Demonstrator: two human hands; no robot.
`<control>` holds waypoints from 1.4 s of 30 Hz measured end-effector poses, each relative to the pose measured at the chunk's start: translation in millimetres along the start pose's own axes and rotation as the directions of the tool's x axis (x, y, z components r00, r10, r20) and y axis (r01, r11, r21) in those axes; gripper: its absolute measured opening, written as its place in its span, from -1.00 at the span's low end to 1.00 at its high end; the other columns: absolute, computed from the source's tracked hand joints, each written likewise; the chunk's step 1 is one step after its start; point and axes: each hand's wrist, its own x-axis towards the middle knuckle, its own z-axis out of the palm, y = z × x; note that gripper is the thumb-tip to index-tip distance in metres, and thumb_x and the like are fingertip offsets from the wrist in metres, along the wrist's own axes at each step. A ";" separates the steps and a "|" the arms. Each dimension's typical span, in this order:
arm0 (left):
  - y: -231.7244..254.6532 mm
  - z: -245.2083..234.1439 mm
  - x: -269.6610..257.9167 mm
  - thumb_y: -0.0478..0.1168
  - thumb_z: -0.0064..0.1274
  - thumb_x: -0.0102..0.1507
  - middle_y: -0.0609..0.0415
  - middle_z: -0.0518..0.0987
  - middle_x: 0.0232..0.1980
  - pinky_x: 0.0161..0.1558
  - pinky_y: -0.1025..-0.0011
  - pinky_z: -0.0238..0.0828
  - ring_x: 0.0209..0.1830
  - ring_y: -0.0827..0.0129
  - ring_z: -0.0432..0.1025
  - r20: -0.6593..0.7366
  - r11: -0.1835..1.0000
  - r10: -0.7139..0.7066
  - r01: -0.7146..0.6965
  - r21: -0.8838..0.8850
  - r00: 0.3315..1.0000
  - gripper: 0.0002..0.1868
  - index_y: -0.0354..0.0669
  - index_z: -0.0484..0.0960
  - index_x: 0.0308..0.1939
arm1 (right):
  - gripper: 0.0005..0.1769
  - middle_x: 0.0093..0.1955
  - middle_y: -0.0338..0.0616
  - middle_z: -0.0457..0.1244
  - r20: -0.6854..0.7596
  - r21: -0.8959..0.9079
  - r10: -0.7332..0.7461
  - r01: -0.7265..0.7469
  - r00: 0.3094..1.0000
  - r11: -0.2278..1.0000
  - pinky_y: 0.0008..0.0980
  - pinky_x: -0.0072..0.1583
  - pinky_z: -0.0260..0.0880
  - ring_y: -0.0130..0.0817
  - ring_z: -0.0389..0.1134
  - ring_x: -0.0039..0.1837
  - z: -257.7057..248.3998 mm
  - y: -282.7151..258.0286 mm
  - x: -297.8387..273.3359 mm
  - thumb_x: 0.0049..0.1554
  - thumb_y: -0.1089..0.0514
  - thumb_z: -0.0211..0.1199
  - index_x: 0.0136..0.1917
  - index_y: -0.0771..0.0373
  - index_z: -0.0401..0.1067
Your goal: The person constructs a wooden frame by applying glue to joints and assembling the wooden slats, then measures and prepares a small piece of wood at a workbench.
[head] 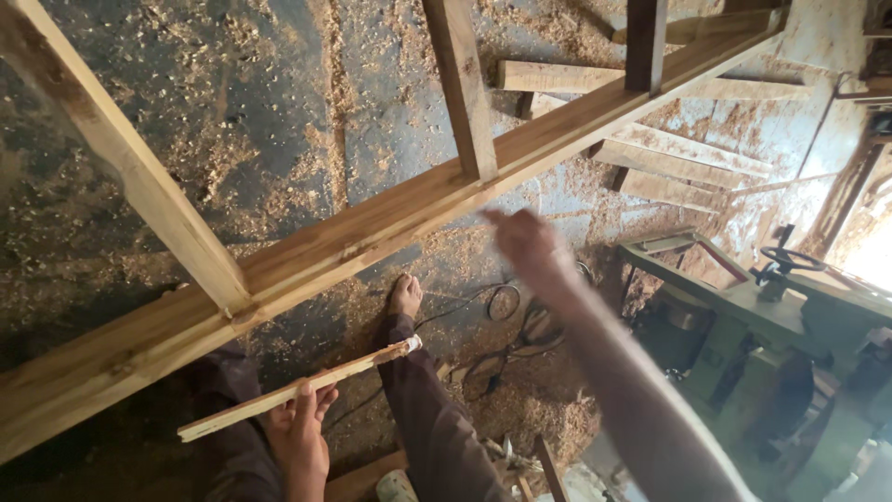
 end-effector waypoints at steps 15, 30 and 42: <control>-11.8 1.3 4.8 -0.22 0.04 0.39 -0.12 0.67 -0.03 0.01 0.20 0.58 -0.06 0.17 0.61 -0.011 1.000 0.003 -0.002 0.016 1.000 -0.79 -0.28 0.56 0.03 | -0.67 0.03 -0.23 0.34 0.395 -0.553 -0.432 0.585 0.811 0.593 0.21 0.57 -0.25 -0.16 0.25 0.34 -78.2 -17.9 120.1 0.16 0.09 0.21 0.18 -0.19 0.56; -7.3 3.8 5.9 -0.22 0.08 0.37 -0.14 0.68 -0.07 -0.01 0.17 0.59 -0.06 0.14 0.61 -0.057 0.999 -0.032 0.035 0.038 0.998 -0.79 -0.30 0.57 -0.02 | -0.57 0.23 -0.14 0.30 0.055 0.007 -0.534 0.534 0.844 0.845 -0.26 0.26 0.42 -0.28 0.35 0.20 -86.8 41.3 57.9 0.20 0.04 0.12 0.34 -0.10 0.45; -5.0 0.3 4.0 -0.22 0.07 0.38 -0.06 0.66 -0.06 0.00 0.21 0.59 -0.07 0.23 0.59 -0.002 1.000 0.004 -0.004 -0.007 1.000 -0.80 -0.25 0.55 0.01 | -0.51 -0.09 -0.04 0.33 -0.386 0.102 -0.102 0.152 0.917 0.983 -0.29 -0.01 0.38 -0.34 0.37 -0.14 -0.9 15.6 18.6 0.14 0.08 0.26 0.36 -0.06 0.51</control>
